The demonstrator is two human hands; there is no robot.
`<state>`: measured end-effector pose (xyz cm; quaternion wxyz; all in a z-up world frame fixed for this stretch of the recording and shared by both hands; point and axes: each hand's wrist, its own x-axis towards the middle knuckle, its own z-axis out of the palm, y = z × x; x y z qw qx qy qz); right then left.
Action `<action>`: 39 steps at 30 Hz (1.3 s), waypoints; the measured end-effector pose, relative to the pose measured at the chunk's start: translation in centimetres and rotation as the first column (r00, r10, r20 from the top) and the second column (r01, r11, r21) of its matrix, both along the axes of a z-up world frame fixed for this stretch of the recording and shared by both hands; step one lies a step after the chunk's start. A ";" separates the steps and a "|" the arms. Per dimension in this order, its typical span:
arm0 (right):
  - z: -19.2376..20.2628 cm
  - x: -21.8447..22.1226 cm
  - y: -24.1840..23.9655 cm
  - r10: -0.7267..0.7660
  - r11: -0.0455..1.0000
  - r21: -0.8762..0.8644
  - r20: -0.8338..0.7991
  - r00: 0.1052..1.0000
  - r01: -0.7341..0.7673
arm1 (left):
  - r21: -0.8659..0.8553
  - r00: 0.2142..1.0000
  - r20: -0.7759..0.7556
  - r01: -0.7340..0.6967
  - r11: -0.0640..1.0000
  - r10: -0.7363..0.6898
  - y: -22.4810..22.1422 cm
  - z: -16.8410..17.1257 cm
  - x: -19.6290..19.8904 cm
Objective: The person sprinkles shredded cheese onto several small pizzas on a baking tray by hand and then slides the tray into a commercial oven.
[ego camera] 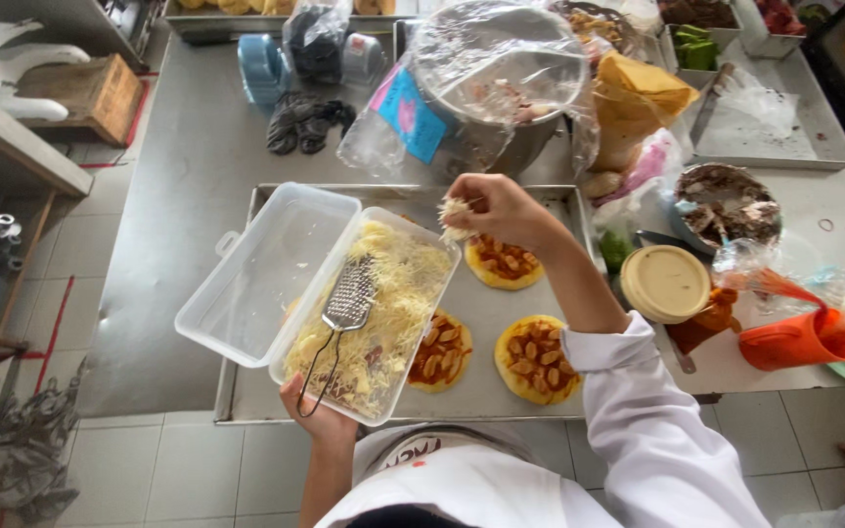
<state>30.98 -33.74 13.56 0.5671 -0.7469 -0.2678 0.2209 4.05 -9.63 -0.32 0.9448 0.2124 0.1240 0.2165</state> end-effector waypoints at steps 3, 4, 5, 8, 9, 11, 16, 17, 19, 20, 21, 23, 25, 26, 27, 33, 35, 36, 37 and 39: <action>-4.2 3.6 -5.8 -0.085 0.994 -0.057 0.079 0.993 0.089 | 0.004 0.999 -0.010 -0.045 0.999 0.045 -1.0 -1.0 0.6; -6.2 5.0 -7.3 -0.086 0.994 -0.062 0.081 0.993 0.091 | 0.022 0.997 -0.011 -0.073 0.997 0.074 -1.4 -1.2 0.3; -8.4 6.3 -8.6 -0.120 0.961 -0.233 0.136 0.983 0.150 | 0.041 0.995 -0.012 -0.101 0.994 0.102 -1.8 -1.4 0.2; -15.0 8.7 -11.0 -0.110 0.871 -0.450 0.216 0.970 0.199 | 0.125 0.982 0.084 -0.180 0.976 0.170 -3.0 -2.1 -0.2; -16.3 9.3 -11.4 -0.082 0.846 -0.496 0.241 0.967 0.195 | 0.122 0.981 0.082 -0.186 0.975 0.177 -3.5 -2.1 -0.4; -18.0 9.8 -11.4 -0.028 0.799 -0.576 0.250 0.968 0.172 | 0.034 0.984 0.067 -0.165 0.986 0.163 -3.9 -1.5 -1.2; -20.0 10.8 -10.1 0.109 0.692 -0.712 0.267 0.957 0.119 | 0.041 0.973 0.075 -0.222 0.974 0.219 -5.2 -0.5 -2.6; -20.6 11.1 -9.8 0.203 0.678 -0.729 0.310 0.929 0.095 | 0.052 0.969 0.067 -0.242 0.969 0.239 -5.4 -0.5 -2.8; -21.2 12.0 -9.2 0.298 0.667 -0.741 0.358 0.885 0.075 | 0.086 0.960 0.049 -0.279 0.957 0.275 -5.5 -0.2 -3.2; -21.4 12.1 -9.1 0.308 0.681 -0.731 0.348 0.885 0.051 | 0.118 0.952 0.025 -0.307 0.944 0.306 -5.5 -0.1 -3.5; -21.4 12.2 -8.8 0.319 0.693 -0.720 0.339 0.885 0.026 | 0.121 0.950 0.027 -0.313 0.942 0.312 -5.4 -0.1 -3.6; -21.1 12.2 -8.6 0.284 0.702 -0.711 0.329 0.901 0.039 | 0.118 0.938 -0.016 -0.341 0.932 0.346 -5.5 0.0 -4.4; -20.7 12.0 -8.4 0.246 0.709 -0.704 0.318 0.916 0.054 | 0.127 0.932 -0.024 -0.356 0.926 0.362 -5.4 -0.1 -4.8; -20.4 12.0 -8.4 0.218 0.706 -0.700 0.357 0.908 0.106 | 0.133 0.927 -0.024 -0.369 0.920 0.375 -5.4 -0.1 -4.9; -20.2 12.1 -8.4 0.190 0.702 -0.695 0.396 0.898 0.157 | 0.133 0.926 -0.026 -0.371 0.919 0.377 -5.3 -0.1 -5.0; -19.8 11.8 -10.0 0.206 0.623 -0.772 0.314 0.927 0.123 | 0.136 0.931 0.008 -0.362 0.922 0.364 -5.1 -0.6 -5.4; -19.6 11.4 -9.8 0.225 0.609 -0.779 0.354 0.908 0.153 | 0.159 0.932 -0.015 -0.356 0.921 0.363 -4.9 -0.1 -5.2; -19.7 11.1 -9.8 0.256 0.591 -0.789 0.383 0.887 0.170 | 0.160 0.932 -0.011 -0.355 0.921 0.362 -4.9 0.0 -5.1; -19.7 10.9 -9.8 0.254 0.593 -0.787 0.387 0.886 0.174 | 0.174 0.932 -0.006 -0.356 0.918 0.363 -4.9 0.1 -5.1; -19.9 10.5 -9.0 0.250 0.616 -0.776 0.357 0.900 0.136 | 0.193 0.933 0.000 -0.354 0.915 0.361 -4.9 0.4 -5.1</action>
